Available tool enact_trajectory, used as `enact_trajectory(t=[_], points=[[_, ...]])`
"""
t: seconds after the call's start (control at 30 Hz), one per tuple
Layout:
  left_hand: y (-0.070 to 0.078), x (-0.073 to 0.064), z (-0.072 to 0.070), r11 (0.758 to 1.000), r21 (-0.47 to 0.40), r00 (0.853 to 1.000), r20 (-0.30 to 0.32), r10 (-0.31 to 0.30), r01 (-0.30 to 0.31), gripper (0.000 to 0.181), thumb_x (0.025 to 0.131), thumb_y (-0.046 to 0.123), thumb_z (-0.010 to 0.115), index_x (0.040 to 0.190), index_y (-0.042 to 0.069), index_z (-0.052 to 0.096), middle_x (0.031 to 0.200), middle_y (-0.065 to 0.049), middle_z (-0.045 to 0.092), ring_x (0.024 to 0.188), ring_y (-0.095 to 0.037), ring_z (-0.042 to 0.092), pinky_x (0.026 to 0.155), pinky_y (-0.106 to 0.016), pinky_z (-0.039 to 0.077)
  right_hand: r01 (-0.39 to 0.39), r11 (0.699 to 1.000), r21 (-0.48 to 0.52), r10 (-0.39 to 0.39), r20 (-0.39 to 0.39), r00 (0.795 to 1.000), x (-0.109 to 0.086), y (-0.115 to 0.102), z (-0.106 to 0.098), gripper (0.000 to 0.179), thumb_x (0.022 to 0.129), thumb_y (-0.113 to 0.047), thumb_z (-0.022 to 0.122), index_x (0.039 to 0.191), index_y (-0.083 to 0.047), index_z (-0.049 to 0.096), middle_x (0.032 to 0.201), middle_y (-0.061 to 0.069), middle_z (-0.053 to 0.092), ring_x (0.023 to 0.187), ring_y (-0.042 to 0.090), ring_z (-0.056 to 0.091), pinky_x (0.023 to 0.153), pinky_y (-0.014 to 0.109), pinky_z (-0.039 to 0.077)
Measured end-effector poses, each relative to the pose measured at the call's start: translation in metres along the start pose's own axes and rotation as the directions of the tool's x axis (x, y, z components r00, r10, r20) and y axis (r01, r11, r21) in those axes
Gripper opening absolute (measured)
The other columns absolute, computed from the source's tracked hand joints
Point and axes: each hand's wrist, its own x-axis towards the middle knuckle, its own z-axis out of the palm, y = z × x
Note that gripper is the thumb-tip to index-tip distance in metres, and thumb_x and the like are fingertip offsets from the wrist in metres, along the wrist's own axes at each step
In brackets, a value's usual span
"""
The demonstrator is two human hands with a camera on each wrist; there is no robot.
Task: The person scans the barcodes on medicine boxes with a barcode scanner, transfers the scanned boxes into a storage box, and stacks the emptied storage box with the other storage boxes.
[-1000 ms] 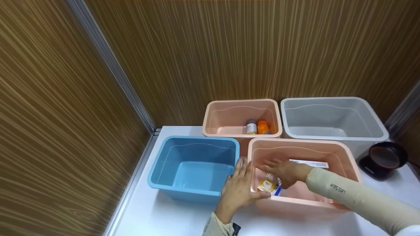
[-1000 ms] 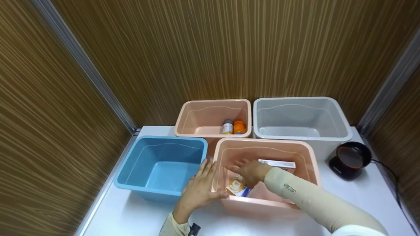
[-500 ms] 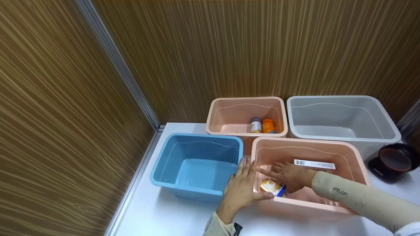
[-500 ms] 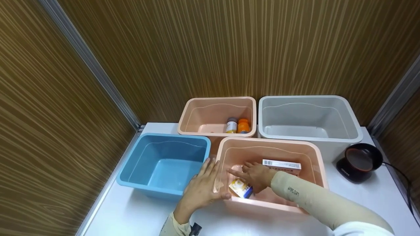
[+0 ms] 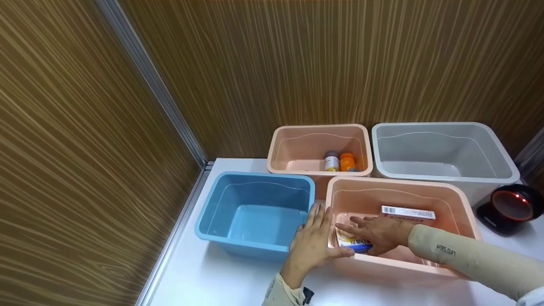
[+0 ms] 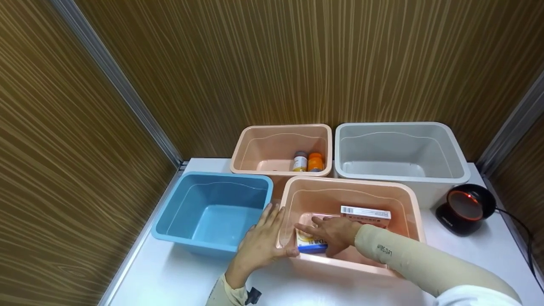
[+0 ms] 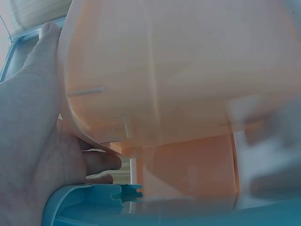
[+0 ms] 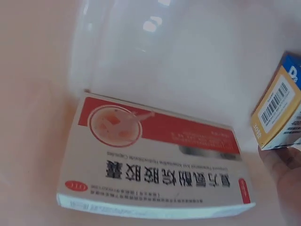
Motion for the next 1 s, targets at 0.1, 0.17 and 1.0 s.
enact_trajectory(t=[0.1, 0.17, 1.0], points=[[0.000, -0.001, 0.001, 1.000, -0.002, 1.000, 0.012, -0.008, 0.008, 0.119, 0.065, 0.092, 0.023, 0.153, 0.013, 0.010, 0.157, -0.009, 0.008, 0.143, -0.024, 0.002, 0.098, -0.049, 0.038, -0.003, 1.000, 0.022, 0.003, -0.034, 0.999, -0.001, -0.003, -0.006, 0.090, 0.081, -0.065, 0.058, 0.152, -0.034, 0.012, 0.148, 0.020, 0.031, 0.113, 0.038, 0.054, 0.083, 0.050, 0.049], [0.000, -0.001, 0.001, 1.000, -0.018, 1.000, 0.017, -0.015, 0.016, 0.120, 0.064, 0.093, 0.022, 0.153, 0.013, 0.010, 0.157, -0.008, 0.008, 0.143, -0.023, 0.000, 0.096, -0.050, 0.039, 0.014, 1.000, 0.016, -0.012, -0.067, 0.998, -0.002, -0.004, -0.011, 0.088, 0.082, -0.064, 0.058, 0.152, -0.034, 0.016, 0.149, 0.020, 0.029, 0.112, 0.036, 0.054, 0.081, 0.048, 0.050], [0.001, 0.002, 0.001, 0.997, -0.071, 0.999, 0.036, -0.029, 0.031, 0.119, 0.064, 0.093, 0.020, 0.153, 0.015, 0.009, 0.157, -0.006, 0.006, 0.143, -0.021, -0.003, 0.097, -0.055, 0.036, -0.098, 0.994, 0.041, 0.107, -0.382, 0.918, -0.062, -0.007, -0.116, 0.070, 0.082, -0.053, 0.064, 0.143, -0.027, 0.044, 0.145, 0.008, 0.042, 0.117, 0.038, 0.050, 0.091, 0.052, 0.042]])
